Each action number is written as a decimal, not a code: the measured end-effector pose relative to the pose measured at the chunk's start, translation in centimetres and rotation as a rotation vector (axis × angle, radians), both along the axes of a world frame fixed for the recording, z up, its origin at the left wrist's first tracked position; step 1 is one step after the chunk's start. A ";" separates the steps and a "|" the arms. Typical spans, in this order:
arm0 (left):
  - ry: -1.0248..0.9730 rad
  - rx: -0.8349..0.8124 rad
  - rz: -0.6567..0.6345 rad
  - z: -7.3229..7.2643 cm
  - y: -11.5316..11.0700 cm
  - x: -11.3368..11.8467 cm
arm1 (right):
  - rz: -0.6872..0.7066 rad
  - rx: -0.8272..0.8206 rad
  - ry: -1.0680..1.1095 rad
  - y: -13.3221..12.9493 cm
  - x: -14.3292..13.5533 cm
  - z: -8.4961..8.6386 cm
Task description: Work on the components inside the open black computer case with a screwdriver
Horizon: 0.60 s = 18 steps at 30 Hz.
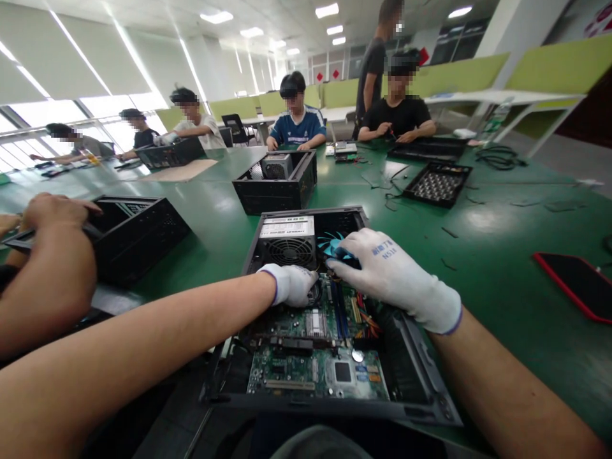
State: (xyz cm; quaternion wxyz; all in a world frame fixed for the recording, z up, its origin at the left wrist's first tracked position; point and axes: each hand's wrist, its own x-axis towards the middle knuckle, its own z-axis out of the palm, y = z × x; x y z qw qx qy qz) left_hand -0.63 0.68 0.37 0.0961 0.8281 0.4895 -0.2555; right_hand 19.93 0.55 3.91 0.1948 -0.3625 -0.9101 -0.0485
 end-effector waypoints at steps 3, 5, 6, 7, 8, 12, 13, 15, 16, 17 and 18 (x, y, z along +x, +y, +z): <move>-0.005 0.025 -0.001 0.2 -0.1 0.1 | -0.010 -0.014 -0.008 -0.1 0.0 0.2; -0.001 0.039 0.000 0.4 -0.1 0.2 | -0.012 -0.024 -0.012 -0.1 0.0 0.2; 0.001 0.045 0.001 0.5 -0.1 0.2 | -0.012 -0.025 -0.014 -0.1 0.0 0.2; 0.001 0.050 0.002 0.5 -0.1 0.2 | -0.013 -0.024 -0.014 -0.1 0.0 0.2; -0.001 0.055 0.003 0.5 -0.1 0.2 | -0.012 -0.022 -0.014 -0.1 0.0 0.2; -0.013 0.078 0.017 0.3 0.2 0.2 | -0.008 -0.013 -0.026 0.0 0.0 0.0; -0.014 0.082 0.021 0.2 0.3 0.1 | -0.009 -0.012 -0.031 0.0 0.0 0.0; -0.011 0.088 0.028 0.2 0.3 0.1 | -0.013 -0.013 -0.035 0.0 0.0 0.0; -0.008 0.090 0.032 0.2 0.4 0.1 | -0.016 -0.014 -0.035 0.0 0.0 0.0; -0.006 0.093 0.035 0.2 0.4 0.1 | -0.019 -0.015 -0.034 0.0 0.0 0.1; -0.005 0.094 0.036 0.2 0.4 0.1 | -0.020 -0.014 -0.033 0.0 0.0 0.1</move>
